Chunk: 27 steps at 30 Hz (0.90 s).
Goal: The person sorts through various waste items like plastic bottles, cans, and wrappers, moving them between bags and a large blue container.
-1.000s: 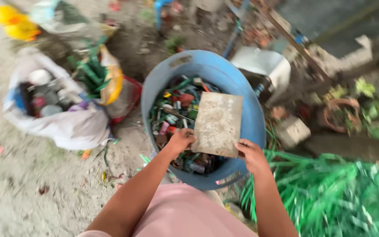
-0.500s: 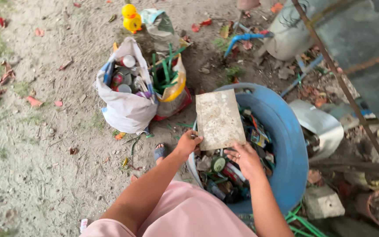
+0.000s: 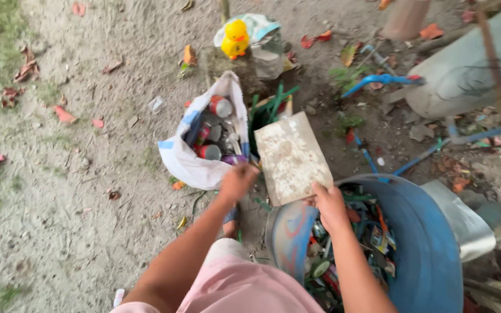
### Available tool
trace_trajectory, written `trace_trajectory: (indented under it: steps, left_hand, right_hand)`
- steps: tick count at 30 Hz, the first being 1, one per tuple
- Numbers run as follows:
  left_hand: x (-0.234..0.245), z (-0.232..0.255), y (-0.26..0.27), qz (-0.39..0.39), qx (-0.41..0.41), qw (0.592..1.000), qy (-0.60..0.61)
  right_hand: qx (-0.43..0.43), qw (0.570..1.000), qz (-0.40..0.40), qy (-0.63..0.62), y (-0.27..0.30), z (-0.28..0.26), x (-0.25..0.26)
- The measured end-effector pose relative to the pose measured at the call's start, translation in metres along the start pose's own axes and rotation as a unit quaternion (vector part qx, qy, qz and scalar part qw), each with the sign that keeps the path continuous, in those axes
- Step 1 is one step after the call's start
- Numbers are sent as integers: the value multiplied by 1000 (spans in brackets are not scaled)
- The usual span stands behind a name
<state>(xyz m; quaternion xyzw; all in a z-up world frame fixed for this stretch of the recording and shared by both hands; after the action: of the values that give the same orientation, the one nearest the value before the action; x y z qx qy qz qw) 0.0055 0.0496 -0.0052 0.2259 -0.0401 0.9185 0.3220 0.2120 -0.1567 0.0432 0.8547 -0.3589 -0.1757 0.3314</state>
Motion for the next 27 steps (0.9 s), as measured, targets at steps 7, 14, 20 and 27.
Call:
trace_trajectory:
  steps: [7,14,20,27]
  left_hand:
    - [153,-40,-91,244,-55,923,-292]
    - [175,-121,-127,68,88,952,-285]
    - [179,-125,-121,126,47,959,-250]
    - [173,-115,-113,108,47,967,-227]
  right_hand:
    - [-25,988,-111,103,-50,-54,-124]
    - [-71,968,-134,200,-83,-65,-199]
    - [-98,961,-152,210,-116,-67,-221]
    - [-29,954,-139,264,-156,-106,-269]
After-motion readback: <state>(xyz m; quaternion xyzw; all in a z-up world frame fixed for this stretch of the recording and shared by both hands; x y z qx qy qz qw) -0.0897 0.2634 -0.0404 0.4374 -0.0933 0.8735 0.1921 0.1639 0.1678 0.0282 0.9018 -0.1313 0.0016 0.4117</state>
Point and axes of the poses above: each hand's wrist, its own y-axis away from the middle knuckle, its own x-axis out of the back of the hand, z = x × y, the point moved 2 cm from there along -y, towards the middle knuckle, and after that the axes turned 10 degrees about -x, right-handed, at the moved point
